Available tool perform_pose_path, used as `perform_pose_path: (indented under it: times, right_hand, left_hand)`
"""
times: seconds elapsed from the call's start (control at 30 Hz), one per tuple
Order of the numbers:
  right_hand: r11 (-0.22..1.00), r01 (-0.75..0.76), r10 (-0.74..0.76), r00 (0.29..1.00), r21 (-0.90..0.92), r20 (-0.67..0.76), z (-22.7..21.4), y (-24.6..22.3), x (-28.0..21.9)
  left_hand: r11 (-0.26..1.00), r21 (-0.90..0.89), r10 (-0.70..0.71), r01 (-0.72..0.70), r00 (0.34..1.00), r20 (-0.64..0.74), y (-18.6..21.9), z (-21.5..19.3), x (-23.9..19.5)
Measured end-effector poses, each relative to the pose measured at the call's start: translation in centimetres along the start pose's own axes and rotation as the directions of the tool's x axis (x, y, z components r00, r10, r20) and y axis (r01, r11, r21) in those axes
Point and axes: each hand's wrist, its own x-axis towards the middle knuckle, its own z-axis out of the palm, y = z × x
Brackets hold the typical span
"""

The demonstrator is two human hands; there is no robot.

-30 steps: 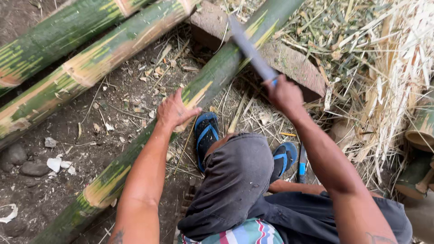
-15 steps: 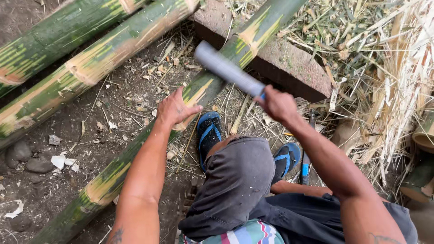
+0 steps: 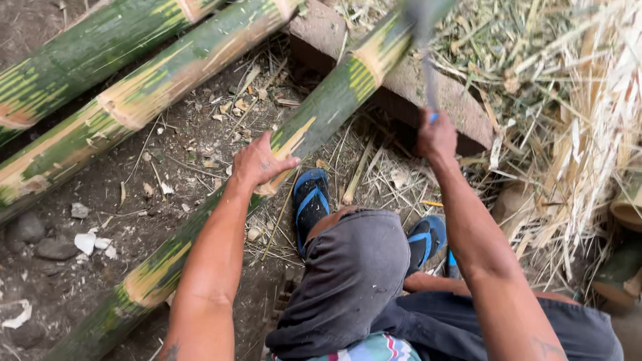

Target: The person uses a machete to repeatedly strike and cut a long bamboo pole resting on a brick support. The person holds the bamboo with one hand and swings the machete with the other to remove sections of the pole.

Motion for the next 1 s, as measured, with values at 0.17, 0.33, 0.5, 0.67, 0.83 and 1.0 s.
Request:
perform_pose_path:
  times: [0.17,0.33,0.5,0.67,0.83,1.0]
  right_hand:
    - [0.996,0.006,-0.007,1.0,-0.085,-0.011,-2.4,1.0,0.3]
    - [0.971,0.042,-0.012,0.991,-0.235,0.13,-4.5,-1.1,-3.9]
    - [0.939,0.262,-0.174,0.921,-0.222,0.35,-3.1,-4.5,-8.8]
    - [0.786,0.507,-0.315,0.821,-0.354,0.476,-3.7,-3.1,-6.3]
    - [0.979,0.094,-0.075,0.991,-0.178,0.107,-7.6,-1.9,-1.9]
    - [0.884,0.404,-0.298,0.875,-0.236,0.382,-6.3,-4.2,-7.2]
  left_hand:
    - [1.0,-0.008,-0.026,0.026,1.0,0.014,0.1,1.2,-0.7]
    - [0.999,-0.036,-0.013,0.015,0.997,0.07,-0.9,2.5,-0.4]
    - [0.991,-0.106,0.084,-0.08,0.996,0.035,-0.9,4.2,-0.2]
    - [0.999,-0.053,0.01,-0.005,0.995,0.097,0.0,4.0,-0.7]
    - [1.0,-0.022,0.017,-0.016,0.999,0.035,0.9,3.2,-1.9]
    - [1.0,-0.023,-0.013,0.014,0.998,0.053,1.3,3.5,-2.4]
